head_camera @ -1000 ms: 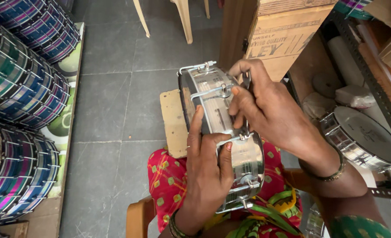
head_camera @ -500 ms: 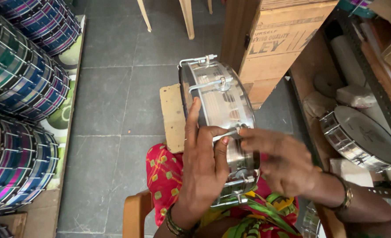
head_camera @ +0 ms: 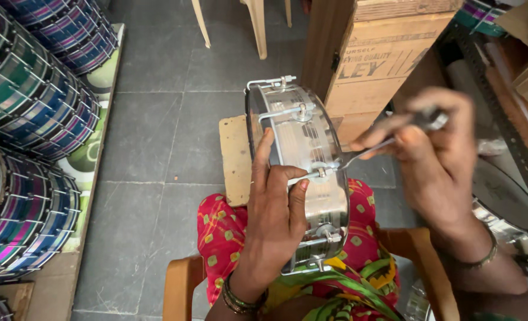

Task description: The person uses a wrench to tighten or loosen the tension rods on the rim of a snare drum, turning the drum over to reach different sections and using their fingers to adjust the bolts.

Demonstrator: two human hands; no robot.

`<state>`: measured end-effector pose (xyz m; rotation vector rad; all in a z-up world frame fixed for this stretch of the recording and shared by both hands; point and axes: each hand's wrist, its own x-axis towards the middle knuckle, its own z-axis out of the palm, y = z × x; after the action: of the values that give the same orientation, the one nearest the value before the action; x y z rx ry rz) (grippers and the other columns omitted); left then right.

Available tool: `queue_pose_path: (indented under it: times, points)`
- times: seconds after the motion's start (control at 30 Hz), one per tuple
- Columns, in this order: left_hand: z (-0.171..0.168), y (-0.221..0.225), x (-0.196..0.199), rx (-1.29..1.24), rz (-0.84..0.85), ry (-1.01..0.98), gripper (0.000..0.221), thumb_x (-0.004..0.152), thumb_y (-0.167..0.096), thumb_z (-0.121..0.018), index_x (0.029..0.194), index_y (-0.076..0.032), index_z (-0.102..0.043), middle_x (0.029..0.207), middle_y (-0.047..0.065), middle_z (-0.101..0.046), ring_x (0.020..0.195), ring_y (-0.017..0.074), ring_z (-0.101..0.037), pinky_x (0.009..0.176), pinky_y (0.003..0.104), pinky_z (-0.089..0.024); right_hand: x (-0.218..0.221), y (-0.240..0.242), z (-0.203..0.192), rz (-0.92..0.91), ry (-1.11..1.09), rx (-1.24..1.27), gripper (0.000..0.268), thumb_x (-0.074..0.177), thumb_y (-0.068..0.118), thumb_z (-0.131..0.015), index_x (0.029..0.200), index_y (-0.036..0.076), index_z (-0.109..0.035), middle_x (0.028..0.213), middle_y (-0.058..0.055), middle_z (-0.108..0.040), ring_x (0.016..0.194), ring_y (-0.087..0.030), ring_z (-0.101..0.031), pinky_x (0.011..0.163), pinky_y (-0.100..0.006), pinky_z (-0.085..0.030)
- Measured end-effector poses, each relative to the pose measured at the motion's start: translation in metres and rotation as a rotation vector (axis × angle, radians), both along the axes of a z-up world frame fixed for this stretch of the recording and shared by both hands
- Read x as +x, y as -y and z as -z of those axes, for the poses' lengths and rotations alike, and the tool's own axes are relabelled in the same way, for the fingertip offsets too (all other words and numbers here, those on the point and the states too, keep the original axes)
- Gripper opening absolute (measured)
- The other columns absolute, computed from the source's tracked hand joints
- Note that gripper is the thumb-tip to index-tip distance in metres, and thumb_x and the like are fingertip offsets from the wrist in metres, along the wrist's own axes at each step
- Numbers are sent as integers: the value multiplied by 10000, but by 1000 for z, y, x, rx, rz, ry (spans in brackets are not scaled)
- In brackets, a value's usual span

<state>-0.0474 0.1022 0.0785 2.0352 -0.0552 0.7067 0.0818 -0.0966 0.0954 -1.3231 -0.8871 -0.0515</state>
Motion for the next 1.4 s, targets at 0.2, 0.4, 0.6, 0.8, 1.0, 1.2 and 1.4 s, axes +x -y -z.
queue_pose_path:
  times: [0.2, 0.4, 0.6, 0.8, 1.0, 1.2, 1.4]
  points:
    - [-1, -2, -1, -11, 9, -24, 160, 1064, -118, -544, 1115, 28, -580, 1620, 335, -300, 1303, 445, -588, 980, 462, -530, 13, -35, -28, -95, -199, -272, 240, 1123, 55, -393, 1361, 26, -392, 956, -152, -678, 889, -232, -731, 713, -329, -631]
    - [-2, -1, -2, -5, -9, -51, 152, 1054, -118, -557, 1094, 25, -591, 1624, 336, -297, 1347, 461, -564, 973, 464, -540, 19, -43, -26, -97, -83, -404, 249, 1118, 81, -389, 1358, 14, -378, 885, -121, -710, 808, -199, -748, 693, -340, -607]
    - [-1, -6, -4, -7, 11, -82, 157, 1058, -127, -562, 1089, 21, -604, 1633, 324, -296, 1425, 479, -508, 1022, 472, -535, 5, -27, 16, 7, 92, -120, 152, 1158, 141, -370, 1287, 68, -333, 903, -116, -693, 827, -208, -764, 754, -354, -643]
    - [2, -7, -2, 2, 14, -71, 176, 1077, -161, -554, 1085, 7, -606, 1639, 309, -310, 1428, 464, -524, 1044, 466, -533, -2, -17, 19, 1, 68, -165, 103, 1177, 118, -356, 1249, 60, -309, 936, -184, -675, 885, -253, -755, 798, -344, -657]
    - [-1, -8, -4, -1, 4, -78, 170, 1061, -160, -567, 1082, 4, -610, 1635, 307, -321, 1408, 461, -532, 1035, 467, -523, 7, -25, -12, -19, 26, -410, 121, 1115, 48, -370, 1212, 5, -313, 917, -165, -678, 875, -257, -765, 729, -361, -681]
    - [0, -11, -4, -5, 33, -55, 147, 1056, -124, -559, 1094, 11, -601, 1638, 313, -303, 1464, 472, -456, 1083, 471, -482, -24, -25, 18, 19, 649, -161, 115, 1051, 43, -473, 956, 106, -492, 983, -169, -690, 957, -327, -745, 807, -463, -671]
    - [-1, -10, -4, 7, 31, -31, 145, 1066, -121, -555, 1109, 9, -602, 1647, 293, -300, 1477, 477, -447, 1093, 481, -481, -24, -19, 29, -8, 1003, -80, 149, 1042, 29, -565, 998, 80, -432, 1048, -180, -651, 964, -377, -728, 771, -438, -644]
